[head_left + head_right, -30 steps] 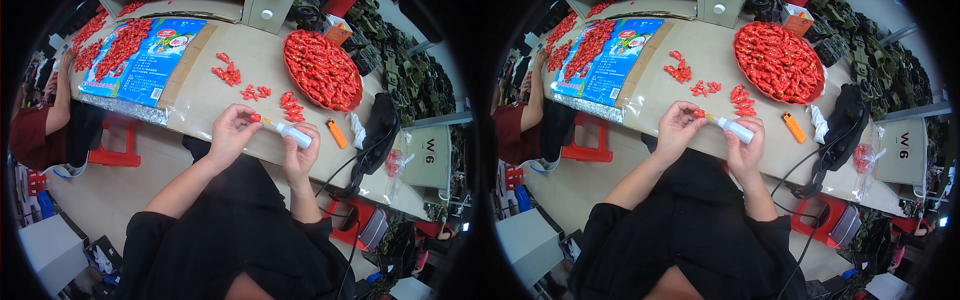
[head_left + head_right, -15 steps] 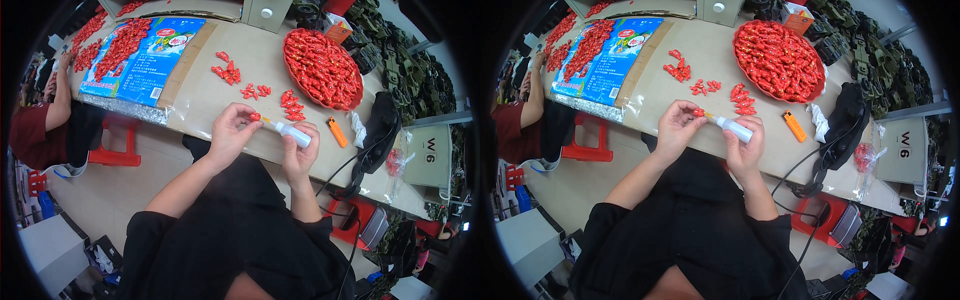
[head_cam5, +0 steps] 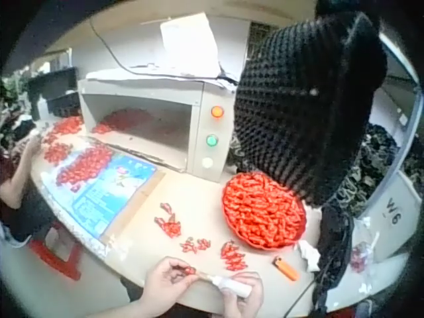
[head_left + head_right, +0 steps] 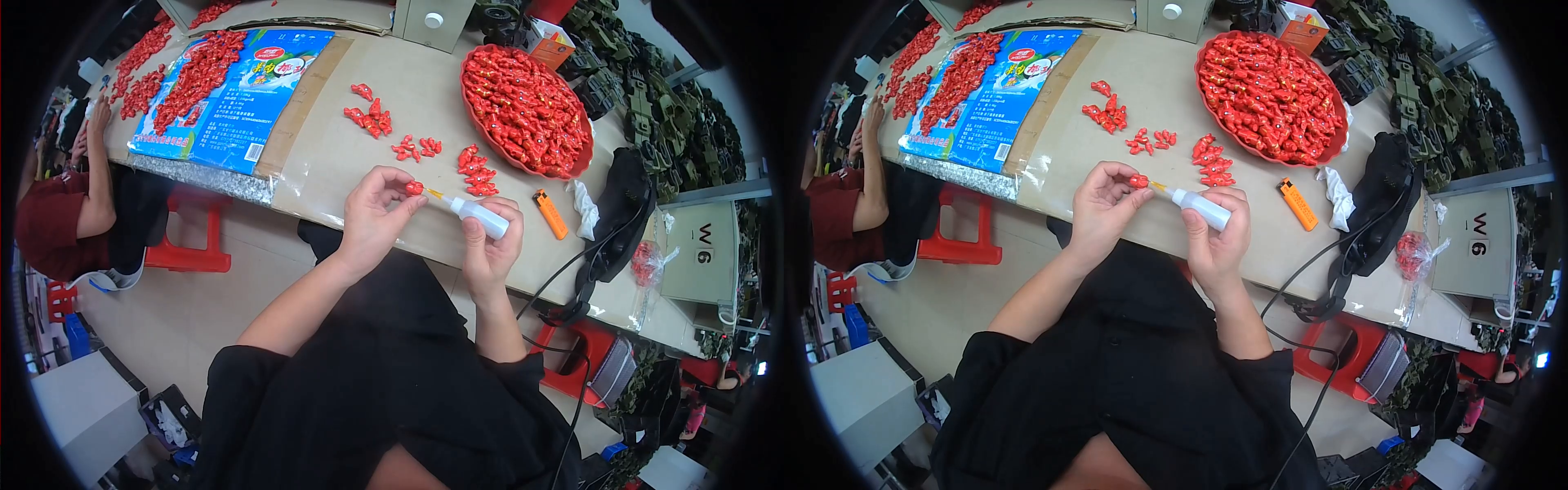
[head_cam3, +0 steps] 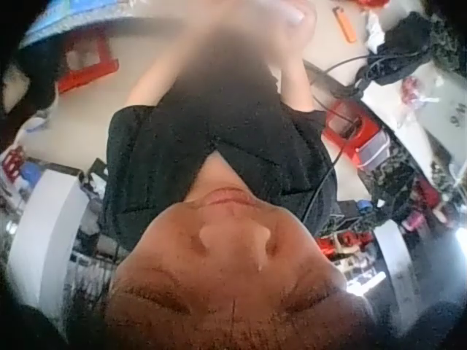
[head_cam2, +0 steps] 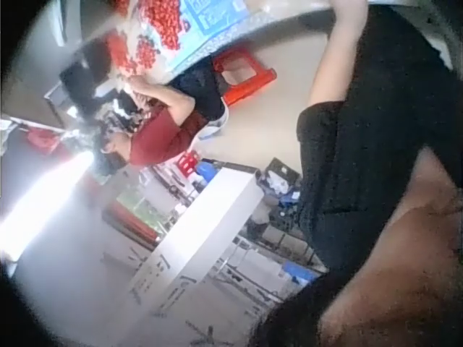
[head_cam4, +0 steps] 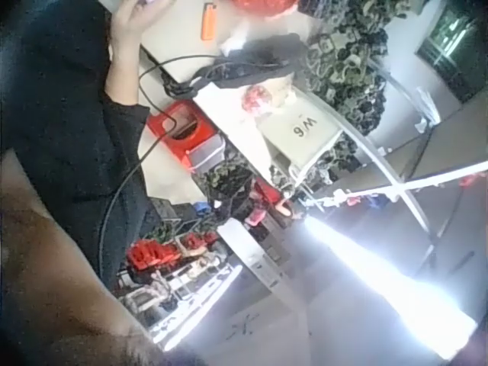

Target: The person assembles small red plastic components by hand, joining them together with glue from a glue bottle.

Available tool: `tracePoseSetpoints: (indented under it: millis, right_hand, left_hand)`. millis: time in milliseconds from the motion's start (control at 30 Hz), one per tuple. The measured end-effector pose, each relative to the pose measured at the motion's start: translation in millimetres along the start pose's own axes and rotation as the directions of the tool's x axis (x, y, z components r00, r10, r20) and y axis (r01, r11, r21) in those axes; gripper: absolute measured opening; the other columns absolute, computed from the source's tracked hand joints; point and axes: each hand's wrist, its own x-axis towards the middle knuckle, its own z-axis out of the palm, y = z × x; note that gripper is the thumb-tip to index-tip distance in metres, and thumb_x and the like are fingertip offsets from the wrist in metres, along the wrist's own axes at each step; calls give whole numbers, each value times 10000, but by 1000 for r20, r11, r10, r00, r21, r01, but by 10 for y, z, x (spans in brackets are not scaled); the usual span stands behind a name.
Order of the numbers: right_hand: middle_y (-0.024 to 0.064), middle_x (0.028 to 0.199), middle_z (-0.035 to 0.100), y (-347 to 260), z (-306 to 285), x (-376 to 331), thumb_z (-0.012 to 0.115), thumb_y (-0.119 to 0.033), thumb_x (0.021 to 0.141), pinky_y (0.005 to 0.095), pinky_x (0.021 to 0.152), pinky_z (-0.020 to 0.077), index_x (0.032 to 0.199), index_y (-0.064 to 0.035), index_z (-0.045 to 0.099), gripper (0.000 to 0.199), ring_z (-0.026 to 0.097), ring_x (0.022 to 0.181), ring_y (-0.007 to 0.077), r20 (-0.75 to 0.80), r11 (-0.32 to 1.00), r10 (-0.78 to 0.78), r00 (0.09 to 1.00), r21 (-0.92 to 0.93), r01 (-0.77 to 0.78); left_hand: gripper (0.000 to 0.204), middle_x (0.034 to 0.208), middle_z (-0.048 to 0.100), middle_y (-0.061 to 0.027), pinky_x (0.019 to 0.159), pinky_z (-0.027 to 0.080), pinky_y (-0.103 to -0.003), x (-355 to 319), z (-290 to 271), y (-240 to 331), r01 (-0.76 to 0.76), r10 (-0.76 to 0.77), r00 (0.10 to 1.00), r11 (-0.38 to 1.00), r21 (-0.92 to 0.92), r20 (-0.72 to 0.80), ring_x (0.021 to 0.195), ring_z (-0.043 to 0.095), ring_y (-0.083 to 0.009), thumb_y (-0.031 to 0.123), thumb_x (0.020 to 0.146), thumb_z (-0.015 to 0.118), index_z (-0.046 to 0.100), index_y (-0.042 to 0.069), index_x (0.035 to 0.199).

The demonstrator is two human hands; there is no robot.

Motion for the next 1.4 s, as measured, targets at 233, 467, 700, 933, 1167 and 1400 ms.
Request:
tracePoseSetpoints:
  millis: [233,467,700,933,1167,1400]
  right_hand:
    - [101,934,441,-10,-8,-9,550,-89,812,228,697,395,939,1,404,214,465,796,133,26,999,41,999,18,-42]
    - [84,901,493,-55,-7,72,558,-97,811,223,672,406,970,-6,421,229,488,737,123,-33,872,305,952,411,-266]
    - [84,942,519,-65,-59,154,528,-132,836,229,660,397,1000,-18,446,216,489,749,117,68,646,435,898,671,-364]
    - [76,939,488,-73,-1,130,547,-106,820,222,675,409,981,-16,420,224,484,742,99,20,792,335,942,535,-293]
    - [91,936,471,-23,22,87,551,-100,810,232,644,405,946,-22,417,207,475,737,117,32,916,175,984,361,-175]
    - [88,920,459,-49,35,92,556,-106,809,219,630,400,939,-19,410,214,466,712,107,47,940,144,988,304,-152]
  left_hand:
    - [236,862,512,-50,708,446,-200,5,-1,21,16,-16,1000,1000,1,17,782,527,-85,-85,732,584,451,-9,910]
    - [289,919,516,-53,765,433,-234,16,-41,43,12,-11,993,1000,-6,119,856,507,-82,-36,789,530,443,-27,1065]
    - [233,920,520,-51,727,402,-222,80,-117,157,153,-125,968,981,-115,217,816,477,-83,32,843,462,462,-22,1069]
    - [189,813,492,-4,683,363,-186,109,-215,68,253,-173,929,942,-220,327,706,407,-64,128,893,401,509,10,993]
    - [213,810,494,-18,671,351,-196,128,-237,62,270,-153,915,919,-286,374,712,400,-77,153,904,380,517,5,974]
    - [212,804,494,-18,671,351,-195,126,-230,58,271,-161,916,924,-270,368,709,398,-77,156,906,378,520,12,971]
